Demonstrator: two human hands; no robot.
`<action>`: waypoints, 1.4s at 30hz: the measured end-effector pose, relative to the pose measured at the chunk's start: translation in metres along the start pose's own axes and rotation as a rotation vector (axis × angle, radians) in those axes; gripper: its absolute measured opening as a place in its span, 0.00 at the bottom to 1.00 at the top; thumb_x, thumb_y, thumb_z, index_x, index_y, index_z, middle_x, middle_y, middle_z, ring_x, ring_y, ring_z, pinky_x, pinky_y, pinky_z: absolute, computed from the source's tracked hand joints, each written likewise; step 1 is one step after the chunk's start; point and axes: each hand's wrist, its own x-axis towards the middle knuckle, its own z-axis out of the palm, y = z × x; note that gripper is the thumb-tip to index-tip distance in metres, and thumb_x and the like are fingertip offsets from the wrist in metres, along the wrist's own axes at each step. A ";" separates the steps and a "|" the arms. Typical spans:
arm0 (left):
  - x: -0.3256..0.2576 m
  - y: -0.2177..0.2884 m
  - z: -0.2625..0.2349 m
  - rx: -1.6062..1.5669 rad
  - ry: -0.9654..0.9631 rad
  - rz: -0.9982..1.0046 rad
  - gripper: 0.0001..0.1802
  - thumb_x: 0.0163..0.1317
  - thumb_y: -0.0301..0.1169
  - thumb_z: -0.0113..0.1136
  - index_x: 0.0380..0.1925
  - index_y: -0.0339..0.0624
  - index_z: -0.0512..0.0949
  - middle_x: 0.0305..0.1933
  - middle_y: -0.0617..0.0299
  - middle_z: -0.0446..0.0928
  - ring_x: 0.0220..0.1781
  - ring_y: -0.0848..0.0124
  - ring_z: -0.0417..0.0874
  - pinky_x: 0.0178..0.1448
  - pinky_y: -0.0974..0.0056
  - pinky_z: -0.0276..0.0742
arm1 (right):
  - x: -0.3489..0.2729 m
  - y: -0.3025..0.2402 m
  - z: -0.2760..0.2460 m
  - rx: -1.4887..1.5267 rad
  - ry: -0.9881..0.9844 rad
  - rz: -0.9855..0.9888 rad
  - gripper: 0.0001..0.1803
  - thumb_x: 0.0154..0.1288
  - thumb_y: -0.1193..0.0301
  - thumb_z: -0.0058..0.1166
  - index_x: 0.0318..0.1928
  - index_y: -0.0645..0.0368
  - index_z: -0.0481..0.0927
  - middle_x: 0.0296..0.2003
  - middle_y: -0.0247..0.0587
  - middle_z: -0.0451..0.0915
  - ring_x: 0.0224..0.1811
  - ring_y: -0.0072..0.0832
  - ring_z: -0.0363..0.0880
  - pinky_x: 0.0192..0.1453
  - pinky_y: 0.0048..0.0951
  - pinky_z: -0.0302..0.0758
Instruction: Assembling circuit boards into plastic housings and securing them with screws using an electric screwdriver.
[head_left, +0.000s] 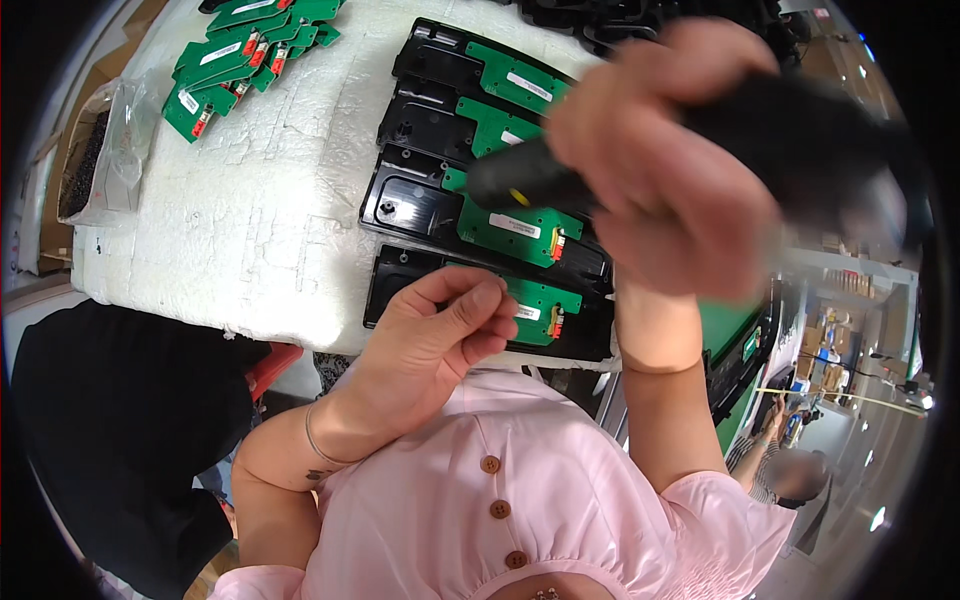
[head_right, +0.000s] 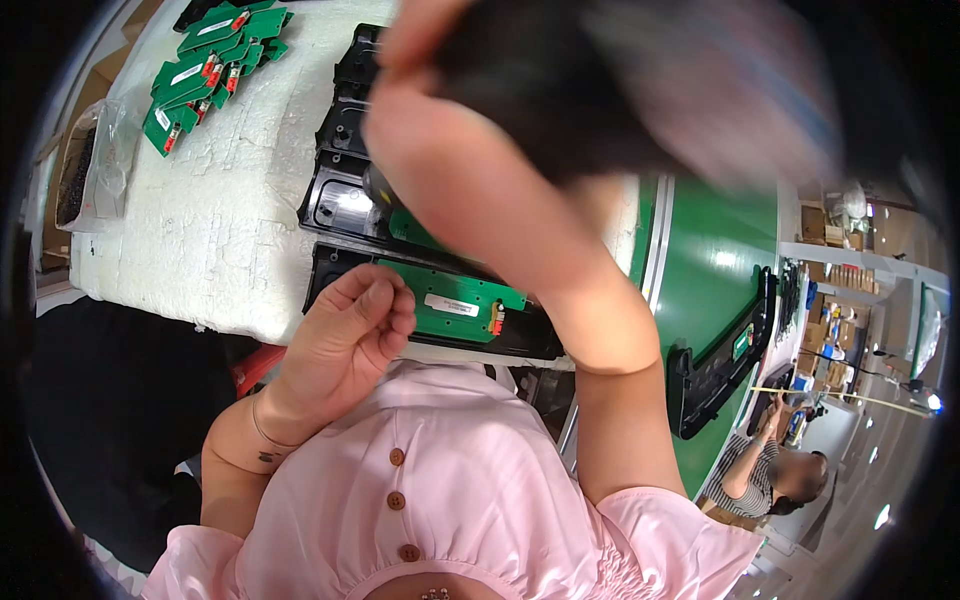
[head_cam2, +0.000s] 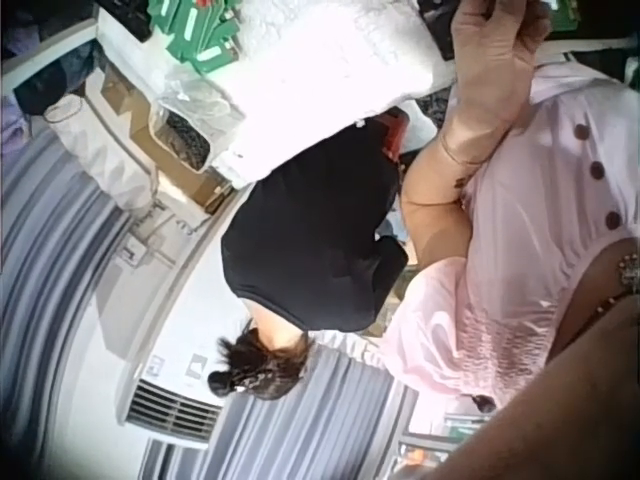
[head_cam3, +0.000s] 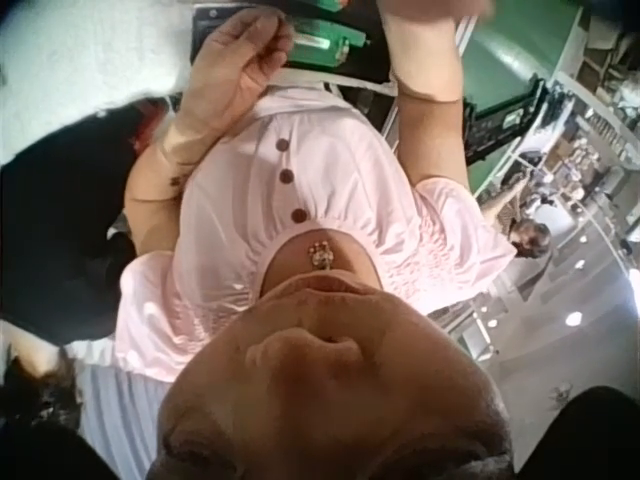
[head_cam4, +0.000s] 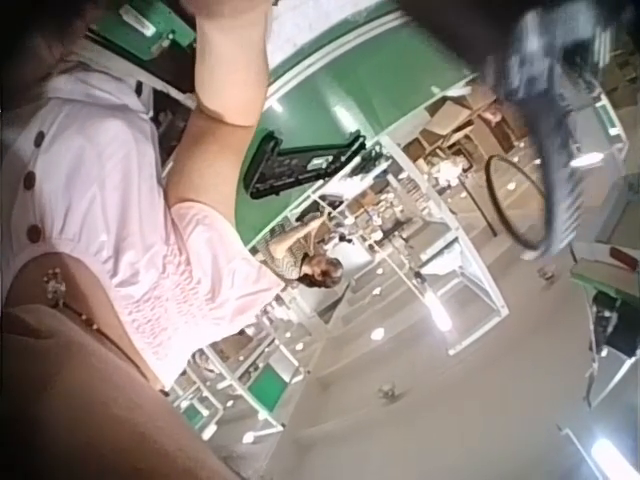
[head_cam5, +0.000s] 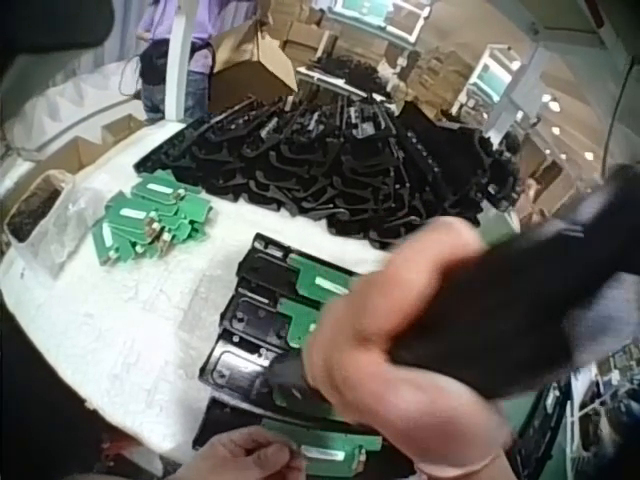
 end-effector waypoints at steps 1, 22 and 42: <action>0.002 -0.001 0.004 0.006 -0.012 -0.020 0.09 0.60 0.30 0.54 0.39 0.38 0.74 0.36 0.61 0.77 0.37 0.75 0.78 0.40 0.74 0.75 | -0.006 -0.015 -0.007 0.100 -0.092 -0.069 0.16 0.42 0.84 0.49 0.35 0.57 0.67 0.18 0.25 0.69 0.19 0.15 0.67 0.27 0.20 0.65; -0.017 -0.030 0.011 0.023 -0.041 -0.372 0.25 0.67 0.38 0.39 0.56 0.27 0.58 0.57 0.48 0.63 0.61 0.63 0.64 0.67 0.63 0.57 | -0.082 -0.042 0.020 0.065 0.123 0.090 0.15 0.50 0.75 0.49 0.40 0.54 0.65 0.18 0.23 0.67 0.18 0.16 0.65 0.25 0.19 0.60; -0.027 -0.022 -0.004 0.278 -0.081 -0.335 0.20 0.67 0.34 0.38 0.54 0.31 0.62 0.47 0.46 0.72 0.51 0.59 0.76 0.51 0.67 0.74 | -0.085 -0.016 0.032 -0.022 0.216 0.191 0.13 0.48 0.75 0.50 0.34 0.56 0.62 0.17 0.30 0.64 0.17 0.20 0.59 0.25 0.24 0.60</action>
